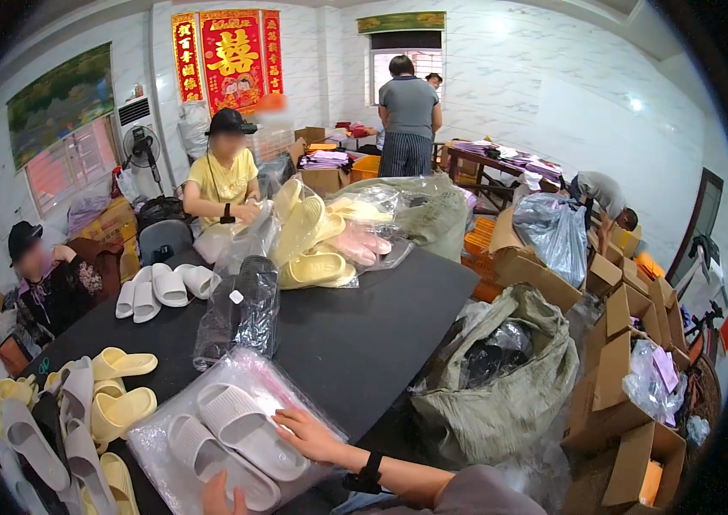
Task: The person places pairs of slippers into clear plastic bags at a table. They handle yellow, white, gray, and black slippers, placing them into bags and setting the packaged items aside. Other people are working at the same table in the background.
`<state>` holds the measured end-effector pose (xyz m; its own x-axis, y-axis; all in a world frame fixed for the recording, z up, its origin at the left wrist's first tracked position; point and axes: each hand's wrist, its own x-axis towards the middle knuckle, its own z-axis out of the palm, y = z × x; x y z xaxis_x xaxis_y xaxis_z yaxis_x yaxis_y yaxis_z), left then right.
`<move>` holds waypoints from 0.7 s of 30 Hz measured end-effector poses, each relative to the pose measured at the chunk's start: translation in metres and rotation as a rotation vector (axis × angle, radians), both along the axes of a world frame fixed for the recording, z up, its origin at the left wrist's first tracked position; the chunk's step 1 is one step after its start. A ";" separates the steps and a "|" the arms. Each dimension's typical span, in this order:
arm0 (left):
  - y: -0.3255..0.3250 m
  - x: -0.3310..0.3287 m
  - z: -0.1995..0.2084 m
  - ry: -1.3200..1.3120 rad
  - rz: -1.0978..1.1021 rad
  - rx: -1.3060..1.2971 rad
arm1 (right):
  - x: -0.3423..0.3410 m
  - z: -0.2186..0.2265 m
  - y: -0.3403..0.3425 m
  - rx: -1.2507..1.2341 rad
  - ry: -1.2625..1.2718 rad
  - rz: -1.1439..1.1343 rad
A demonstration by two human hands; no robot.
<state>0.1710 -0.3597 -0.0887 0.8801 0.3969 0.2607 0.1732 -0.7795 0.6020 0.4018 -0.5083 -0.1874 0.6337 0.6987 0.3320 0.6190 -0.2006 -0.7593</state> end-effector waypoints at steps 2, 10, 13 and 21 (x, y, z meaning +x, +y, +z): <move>-0.012 0.024 -0.005 -0.069 -0.022 0.095 | -0.001 -0.002 -0.002 0.017 -0.001 0.015; -0.010 0.060 -0.016 0.318 0.200 0.313 | 0.003 0.008 -0.015 0.093 -0.025 0.121; -0.015 0.064 -0.014 0.332 0.197 0.229 | 0.004 0.010 -0.014 0.110 -0.064 0.128; 0.018 0.055 0.017 0.173 0.277 0.287 | -0.003 0.016 -0.017 -0.034 -0.115 0.166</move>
